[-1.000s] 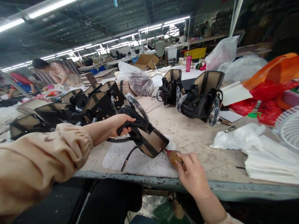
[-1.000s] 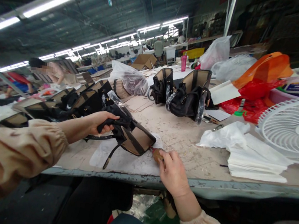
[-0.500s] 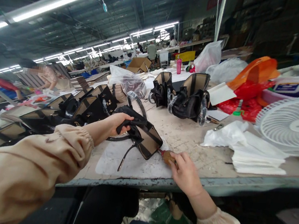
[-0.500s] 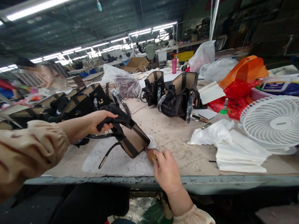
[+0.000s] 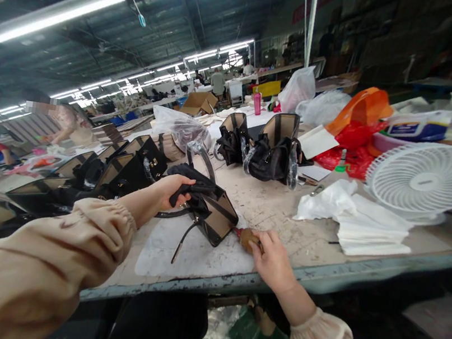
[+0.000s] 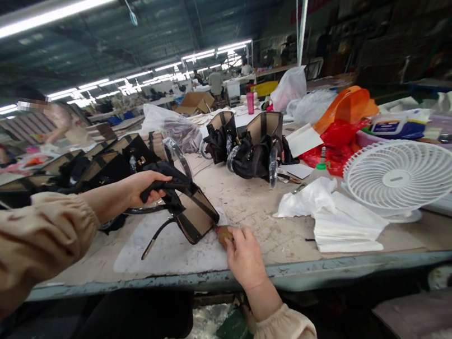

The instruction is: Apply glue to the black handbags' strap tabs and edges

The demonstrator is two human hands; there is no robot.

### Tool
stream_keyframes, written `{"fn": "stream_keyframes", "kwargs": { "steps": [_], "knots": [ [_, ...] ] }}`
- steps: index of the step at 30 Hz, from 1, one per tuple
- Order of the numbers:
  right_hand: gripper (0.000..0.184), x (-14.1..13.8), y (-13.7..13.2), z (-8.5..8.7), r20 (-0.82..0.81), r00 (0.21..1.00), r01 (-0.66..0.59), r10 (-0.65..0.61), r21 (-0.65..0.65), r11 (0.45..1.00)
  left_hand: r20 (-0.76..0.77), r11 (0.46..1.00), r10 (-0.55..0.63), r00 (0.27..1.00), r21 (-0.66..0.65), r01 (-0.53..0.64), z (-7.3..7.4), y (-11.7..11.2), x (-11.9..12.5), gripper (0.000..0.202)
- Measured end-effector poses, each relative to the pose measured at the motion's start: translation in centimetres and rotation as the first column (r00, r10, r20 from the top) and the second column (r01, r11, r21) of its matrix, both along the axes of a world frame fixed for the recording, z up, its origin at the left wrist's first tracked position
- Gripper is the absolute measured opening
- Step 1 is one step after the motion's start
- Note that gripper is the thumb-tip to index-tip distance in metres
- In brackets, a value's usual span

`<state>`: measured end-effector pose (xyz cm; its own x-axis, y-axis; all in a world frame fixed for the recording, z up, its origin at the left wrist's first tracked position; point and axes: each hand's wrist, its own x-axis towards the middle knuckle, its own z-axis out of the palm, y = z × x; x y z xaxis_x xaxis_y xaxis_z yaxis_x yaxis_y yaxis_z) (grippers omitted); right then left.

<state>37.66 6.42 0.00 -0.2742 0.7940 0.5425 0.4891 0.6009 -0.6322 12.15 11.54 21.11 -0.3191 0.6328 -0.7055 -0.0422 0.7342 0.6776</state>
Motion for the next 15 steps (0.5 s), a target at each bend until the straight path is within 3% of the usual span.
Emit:
{"fn": "stream_keyframes", "kwargs": {
  "steps": [8,15],
  "knots": [
    [0.013,-0.1,-1.0,0.4,-0.003,0.999,-0.037,0.037,-0.020,0.999,0.020,1.000,-0.009,1.000,0.014,0.008,-0.3,0.3,-0.4,0.028],
    [0.018,0.2,0.4,0.3,0.010,0.998,0.067,-0.067,-0.017,0.998,0.042,0.999,-0.033,0.999,0.014,0.033,-0.5,0.3,-0.6,0.029]
  ]
}}
